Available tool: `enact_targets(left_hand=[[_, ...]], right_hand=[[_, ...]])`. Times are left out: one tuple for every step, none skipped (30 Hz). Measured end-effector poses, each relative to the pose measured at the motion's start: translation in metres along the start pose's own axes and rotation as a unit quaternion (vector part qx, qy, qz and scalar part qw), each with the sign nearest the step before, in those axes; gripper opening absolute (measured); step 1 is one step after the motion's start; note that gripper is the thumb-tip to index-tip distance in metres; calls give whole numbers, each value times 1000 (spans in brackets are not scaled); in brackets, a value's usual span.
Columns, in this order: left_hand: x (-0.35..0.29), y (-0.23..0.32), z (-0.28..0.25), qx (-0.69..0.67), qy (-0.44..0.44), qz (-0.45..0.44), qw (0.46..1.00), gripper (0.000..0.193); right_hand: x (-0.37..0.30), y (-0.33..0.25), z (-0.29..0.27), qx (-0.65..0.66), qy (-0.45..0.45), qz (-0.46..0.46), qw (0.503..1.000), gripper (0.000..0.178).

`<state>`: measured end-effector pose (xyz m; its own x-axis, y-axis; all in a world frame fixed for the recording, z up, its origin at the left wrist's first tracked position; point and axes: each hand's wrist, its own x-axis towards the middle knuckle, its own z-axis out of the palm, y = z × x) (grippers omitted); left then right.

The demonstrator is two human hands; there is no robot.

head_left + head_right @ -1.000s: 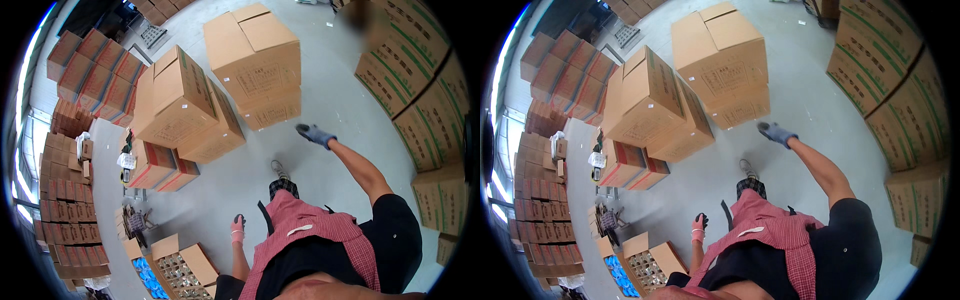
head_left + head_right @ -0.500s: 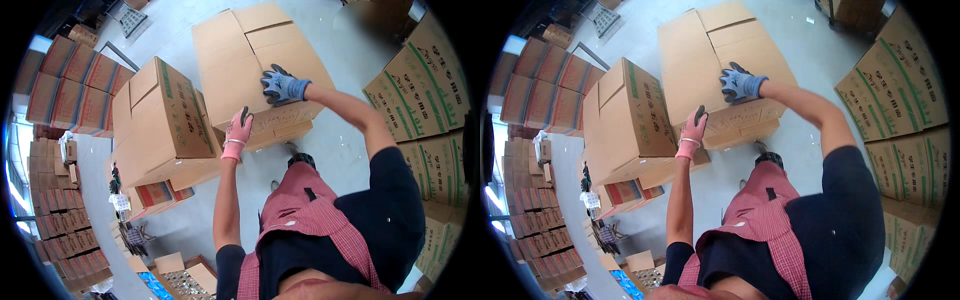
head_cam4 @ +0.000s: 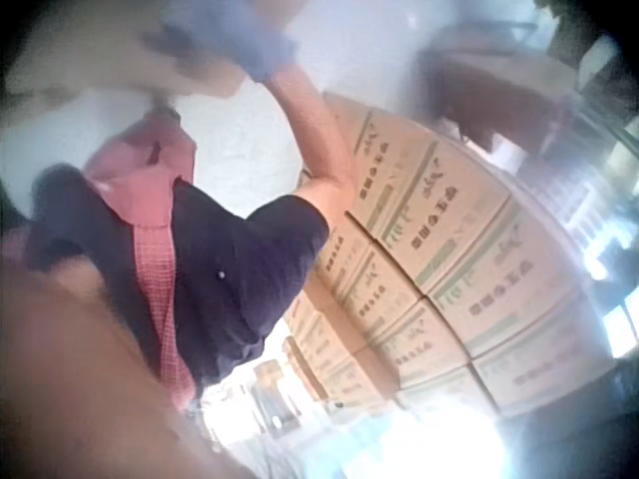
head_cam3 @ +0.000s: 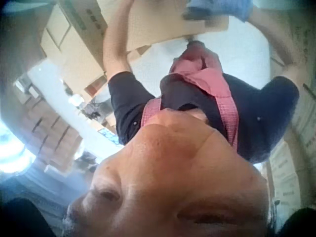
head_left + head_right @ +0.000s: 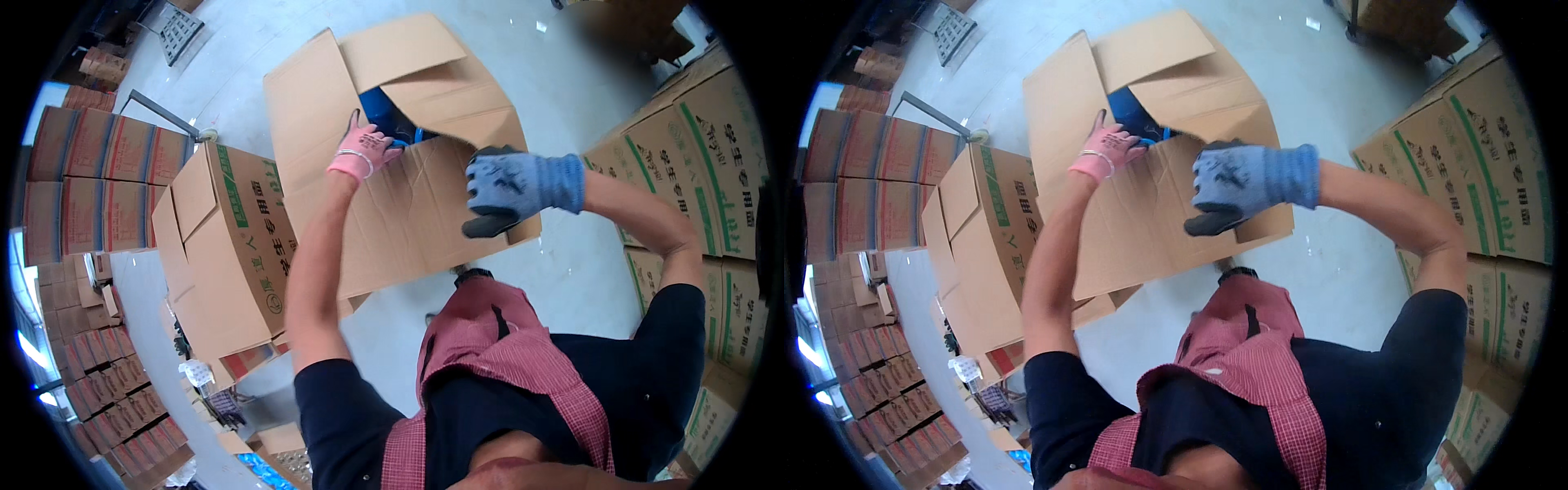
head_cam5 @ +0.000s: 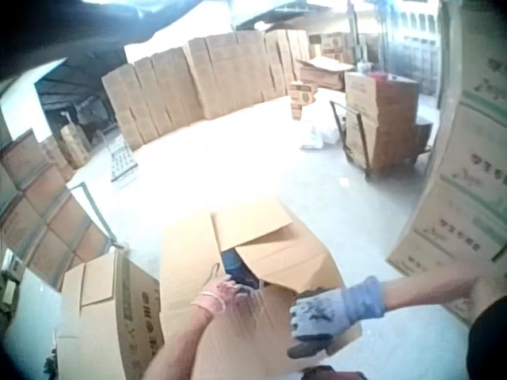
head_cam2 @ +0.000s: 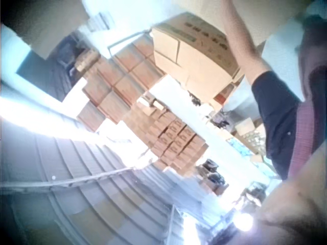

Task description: The person assembles blue plastic containers by inserting metal canisters into them and screwing on lids. They handle multiple units, moving them from a cardboard box to a green basin and then back into the box.

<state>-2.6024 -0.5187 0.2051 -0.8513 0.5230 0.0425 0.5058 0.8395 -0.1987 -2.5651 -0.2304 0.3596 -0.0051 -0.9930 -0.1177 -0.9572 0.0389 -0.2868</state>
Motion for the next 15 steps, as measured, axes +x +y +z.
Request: enact_targets(left_hand=[[5,2,-29,14,-79,45,996,37],[10,0,-60,35,-148,90,984,38],[6,-9,-78,34,-92,70,993,37],[-4,-18,-88,27,-38,51,998,37],[-23,-31,-95,70,-20,17,997,34],[-43,-48,-102,116,-2,-19,993,30],[-72,-83,-115,114,6,-16,993,25],[-98,-110,-130,56,111,-63,990,16],[-139,-145,-148,83,53,-153,983,14],[-167,-164,-158,104,0,-237,966,18],[-178,-157,-162,103,0,-236,966,18],[-182,-148,-163,-44,66,-307,948,28],[-188,-133,-171,-183,118,-377,900,40],[-188,-111,-171,-138,116,-295,938,61],[-175,-73,-170,-111,130,-361,917,60]], right_hand=[[-17,9,5,25,82,-7,996,40],[-38,15,3,36,163,-10,986,37],[-60,20,-2,4,185,14,983,33],[-83,19,-4,-24,204,40,978,30],[-96,16,-8,-15,149,89,985,26],[-106,14,-11,-14,147,85,985,26],[-111,11,-13,5,121,109,987,26],[-116,4,-22,19,90,145,985,28],[-117,1,-32,14,22,173,985,31],[-126,-4,-28,14,21,175,984,31],[-143,-8,-20,75,161,213,961,31],[-158,-14,-18,130,295,251,912,32],[-161,-14,-17,119,318,347,874,37],[-163,-11,-22,107,335,438,827,42],[-164,5,-23,-69,316,412,852,46]])
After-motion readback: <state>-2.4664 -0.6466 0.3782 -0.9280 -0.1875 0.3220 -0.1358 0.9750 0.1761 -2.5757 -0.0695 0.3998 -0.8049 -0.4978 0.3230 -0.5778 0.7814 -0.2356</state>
